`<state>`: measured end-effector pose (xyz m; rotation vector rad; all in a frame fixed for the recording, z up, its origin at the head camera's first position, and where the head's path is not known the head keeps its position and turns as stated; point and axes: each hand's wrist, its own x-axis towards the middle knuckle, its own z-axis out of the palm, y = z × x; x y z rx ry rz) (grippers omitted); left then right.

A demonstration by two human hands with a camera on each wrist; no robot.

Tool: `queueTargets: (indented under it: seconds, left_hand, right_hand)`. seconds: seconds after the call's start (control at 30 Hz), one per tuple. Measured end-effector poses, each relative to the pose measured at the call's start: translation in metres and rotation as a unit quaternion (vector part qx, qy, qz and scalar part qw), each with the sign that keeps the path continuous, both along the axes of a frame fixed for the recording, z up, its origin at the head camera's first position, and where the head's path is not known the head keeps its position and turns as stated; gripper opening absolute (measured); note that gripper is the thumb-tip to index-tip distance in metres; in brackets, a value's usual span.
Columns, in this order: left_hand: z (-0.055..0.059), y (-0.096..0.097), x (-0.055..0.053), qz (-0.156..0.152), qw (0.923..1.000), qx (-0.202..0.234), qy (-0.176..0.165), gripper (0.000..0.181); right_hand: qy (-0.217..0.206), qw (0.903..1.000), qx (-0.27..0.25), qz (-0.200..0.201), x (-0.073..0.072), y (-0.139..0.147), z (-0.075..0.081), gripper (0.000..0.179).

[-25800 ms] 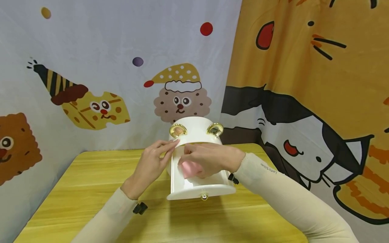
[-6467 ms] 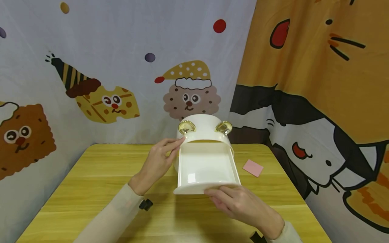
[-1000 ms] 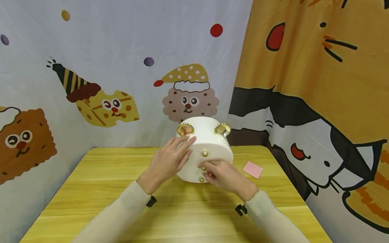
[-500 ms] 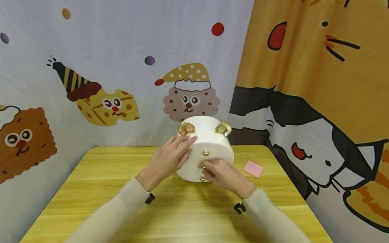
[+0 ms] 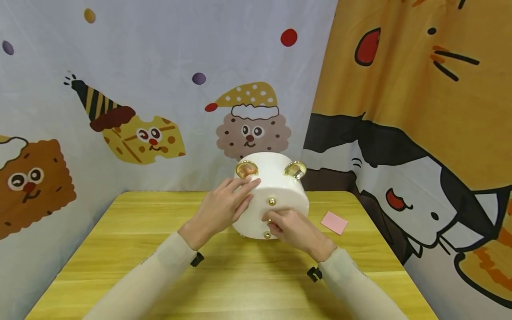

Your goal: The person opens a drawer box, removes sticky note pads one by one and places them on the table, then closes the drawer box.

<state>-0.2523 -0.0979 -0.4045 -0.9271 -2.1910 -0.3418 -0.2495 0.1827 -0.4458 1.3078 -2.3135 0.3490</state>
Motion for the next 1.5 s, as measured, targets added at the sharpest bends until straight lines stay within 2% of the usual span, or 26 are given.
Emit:
queueTargets:
  seconds: [0.43, 0.67, 1.27, 1.5]
  left_hand:
    - [0.0022, -0.0013, -0.0002, -0.015, 0.9998, 0.011, -0.001, 0.050]
    - [0.0031, -0.0015, -0.0010, -0.010, 0.9998, 0.007, -0.014, 0.049]
    - [0.0033, -0.0030, 0.0007, -0.006, 0.9998, -0.004, -0.018, 0.050]
    - [0.0032, -0.0039, 0.0000, -0.006, 0.9998, -0.003, -0.017, 0.050]
  right_hand:
    - [0.013, 0.9999, 0.003, -0.001, 0.0019, 0.0008, -0.0011, 0.027]
    - [0.016, 0.9997, 0.011, -0.011, 0.0042, 0.0015, -0.0003, 0.025]
    - [0.047, 0.9987, 0.017, -0.010, 0.0083, 0.0024, -0.0018, 0.025]
    - [0.042, 0.9989, 0.019, -0.007, 0.0098, 0.0022, 0.0000, 0.026]
